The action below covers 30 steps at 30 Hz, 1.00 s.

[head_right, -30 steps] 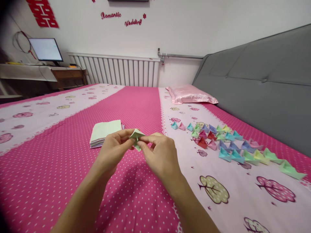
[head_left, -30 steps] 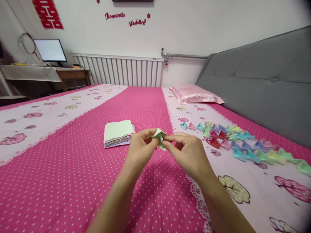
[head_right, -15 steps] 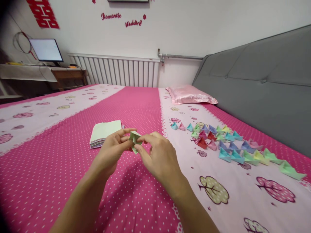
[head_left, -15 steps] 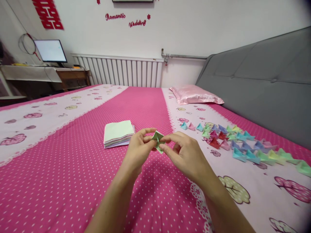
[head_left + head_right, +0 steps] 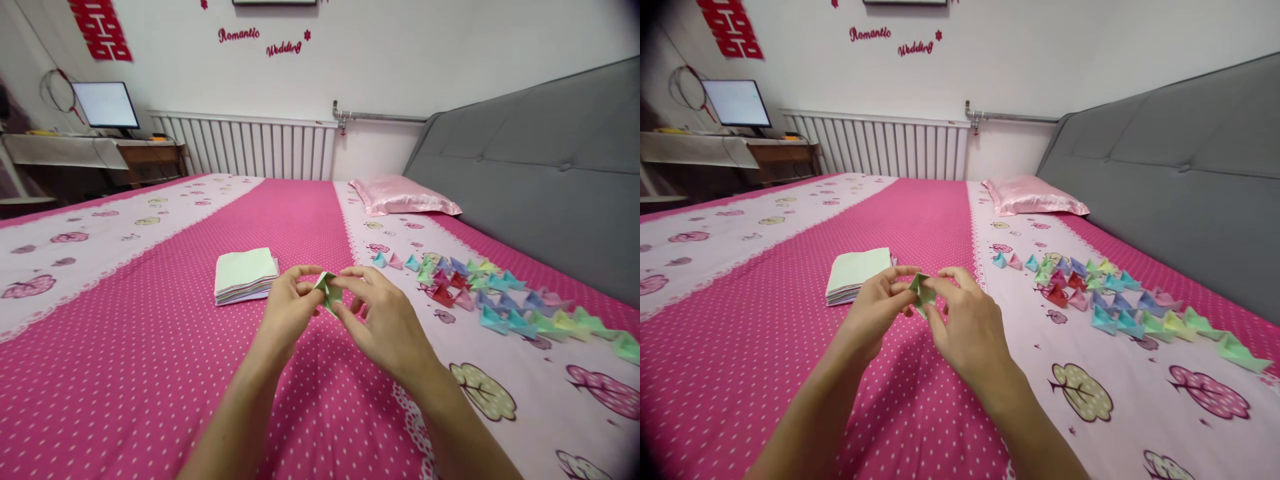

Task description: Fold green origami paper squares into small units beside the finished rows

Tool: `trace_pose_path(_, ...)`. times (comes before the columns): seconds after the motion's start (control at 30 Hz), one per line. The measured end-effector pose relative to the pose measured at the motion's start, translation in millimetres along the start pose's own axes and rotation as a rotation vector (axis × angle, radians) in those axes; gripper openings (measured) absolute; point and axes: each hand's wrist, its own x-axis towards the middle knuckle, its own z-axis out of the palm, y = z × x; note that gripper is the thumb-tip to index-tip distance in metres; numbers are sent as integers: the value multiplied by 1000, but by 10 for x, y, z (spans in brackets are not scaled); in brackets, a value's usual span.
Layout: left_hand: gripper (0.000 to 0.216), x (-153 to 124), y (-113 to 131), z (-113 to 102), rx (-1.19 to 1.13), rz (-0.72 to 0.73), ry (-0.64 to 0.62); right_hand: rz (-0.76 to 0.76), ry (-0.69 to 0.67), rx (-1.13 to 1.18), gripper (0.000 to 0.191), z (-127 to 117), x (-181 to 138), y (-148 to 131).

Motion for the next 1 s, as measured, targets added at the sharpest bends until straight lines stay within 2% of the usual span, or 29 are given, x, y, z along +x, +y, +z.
trace_pose_path(0.17,28,16,-33,4,57,14,-57,-14,-39,-42,35,5,-13,12)
trace_pose_path(0.43,21,0,-11,8,17,14,-86,-26,-57,5,37,-3,-14,5)
trace_pose_path(1.0,19,5,-12,4,22,-19,-52,65,155,235,15,-11,-7,-17)
